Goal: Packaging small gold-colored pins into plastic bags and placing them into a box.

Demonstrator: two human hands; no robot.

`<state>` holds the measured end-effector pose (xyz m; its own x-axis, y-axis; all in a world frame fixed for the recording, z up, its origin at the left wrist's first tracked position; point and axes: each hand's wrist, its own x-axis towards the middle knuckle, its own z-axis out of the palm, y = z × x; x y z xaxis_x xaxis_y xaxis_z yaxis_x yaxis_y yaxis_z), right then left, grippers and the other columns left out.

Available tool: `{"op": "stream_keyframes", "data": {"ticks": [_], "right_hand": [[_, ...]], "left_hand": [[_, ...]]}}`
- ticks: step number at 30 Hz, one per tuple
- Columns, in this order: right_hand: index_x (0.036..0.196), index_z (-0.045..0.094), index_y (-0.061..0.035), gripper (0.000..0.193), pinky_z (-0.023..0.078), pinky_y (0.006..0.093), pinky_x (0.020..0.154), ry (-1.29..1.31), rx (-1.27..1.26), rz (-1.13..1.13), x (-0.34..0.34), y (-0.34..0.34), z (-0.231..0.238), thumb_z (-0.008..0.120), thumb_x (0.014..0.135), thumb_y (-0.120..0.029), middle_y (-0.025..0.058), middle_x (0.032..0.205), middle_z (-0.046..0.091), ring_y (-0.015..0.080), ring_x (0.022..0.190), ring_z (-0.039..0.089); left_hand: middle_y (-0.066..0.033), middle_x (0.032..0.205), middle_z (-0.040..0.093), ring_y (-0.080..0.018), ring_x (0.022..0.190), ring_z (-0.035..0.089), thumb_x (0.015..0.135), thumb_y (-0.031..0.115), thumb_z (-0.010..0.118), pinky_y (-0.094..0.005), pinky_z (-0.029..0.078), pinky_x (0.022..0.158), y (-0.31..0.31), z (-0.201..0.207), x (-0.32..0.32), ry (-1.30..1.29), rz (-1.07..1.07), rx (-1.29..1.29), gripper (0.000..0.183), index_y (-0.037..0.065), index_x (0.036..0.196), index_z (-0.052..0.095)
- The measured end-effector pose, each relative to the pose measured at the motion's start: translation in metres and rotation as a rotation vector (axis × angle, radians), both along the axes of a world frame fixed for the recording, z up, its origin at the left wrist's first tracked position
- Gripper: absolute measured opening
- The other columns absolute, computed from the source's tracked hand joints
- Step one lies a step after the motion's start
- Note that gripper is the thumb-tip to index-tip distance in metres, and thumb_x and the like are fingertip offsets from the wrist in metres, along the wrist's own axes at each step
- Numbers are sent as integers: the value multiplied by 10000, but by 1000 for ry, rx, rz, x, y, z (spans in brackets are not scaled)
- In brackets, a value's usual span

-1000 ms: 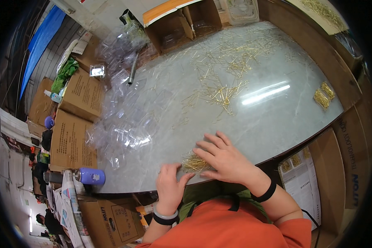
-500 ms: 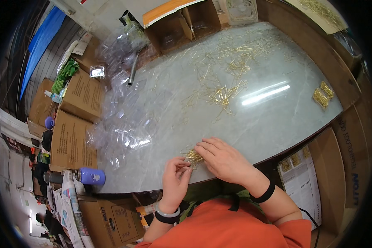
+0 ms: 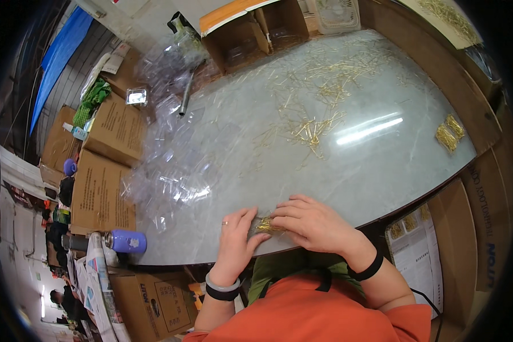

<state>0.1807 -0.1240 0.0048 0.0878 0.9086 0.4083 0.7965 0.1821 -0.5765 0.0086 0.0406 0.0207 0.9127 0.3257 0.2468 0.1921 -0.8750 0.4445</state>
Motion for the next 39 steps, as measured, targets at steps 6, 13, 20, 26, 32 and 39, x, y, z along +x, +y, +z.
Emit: {"op": "stream_keyframes", "data": {"ticks": [6, 13, 20, 26, 32, 39], "right_hand": [[1320, 580, -69, 510, 407, 474, 1130, 55, -47, -82, -4, -2, 9, 716, 830, -106, 116, 1336, 600, 338, 1255, 554], [1377, 529, -43, 648, 391, 472, 1143, -109, -42, -161, -9, 1, 7, 790, 806, -205, 135, 1334, 592, 345, 1286, 528], [1318, 573, -73, 602, 412, 456, 1100, -47, -97, -83, -6, -2, -3, 815, 779, -186, 114, 1310, 599, 317, 1250, 545], [1329, 575, -70, 684, 427, 458, 1089, -125, -17, -162, -11, 0, 12, 851, 722, -222, 108, 1320, 587, 330, 1260, 529], [1374, 533, -60, 775, 384, 528, 1119, -61, -78, -92, -6, 0, -8, 861, 704, -267, 128, 1358, 558, 344, 1285, 508], [1440, 473, -66, 840, 456, 443, 1082, -77, -10, -249, -11, -1, 9, 866, 711, -206, 165, 1415, 513, 370, 1293, 517]], "left_hand": [[-144, 1057, 631, -361, 1008, 581, 809, 108, 798, -448, 474, 900, -4, -4, 3, 68, 64, -64, 378, 7, 1149, 665], [-159, 1184, 645, -352, 1046, 600, 834, 39, 759, -423, 490, 911, -1, -9, 5, -69, -80, -204, 400, 8, 1219, 655], [-177, 1230, 621, -328, 1061, 613, 840, 21, 759, -387, 524, 887, -3, -2, -8, -39, -2, -112, 530, 16, 1345, 598], [-179, 1256, 590, -308, 1116, 608, 842, -53, 702, -354, 530, 899, -13, -4, 2, 49, 21, -404, 639, 21, 1444, 500], [-223, 1484, 426, -394, 1397, 418, 849, 42, 720, -454, 379, 1143, -14, -6, 1, -2, -93, -311, 793, 1, 1550, 351], [-263, 1612, 284, -449, 1544, 171, 843, 203, 800, -499, 220, 1240, -3, -8, -5, 83, -181, -246, 932, -15, 1577, 268]]}}
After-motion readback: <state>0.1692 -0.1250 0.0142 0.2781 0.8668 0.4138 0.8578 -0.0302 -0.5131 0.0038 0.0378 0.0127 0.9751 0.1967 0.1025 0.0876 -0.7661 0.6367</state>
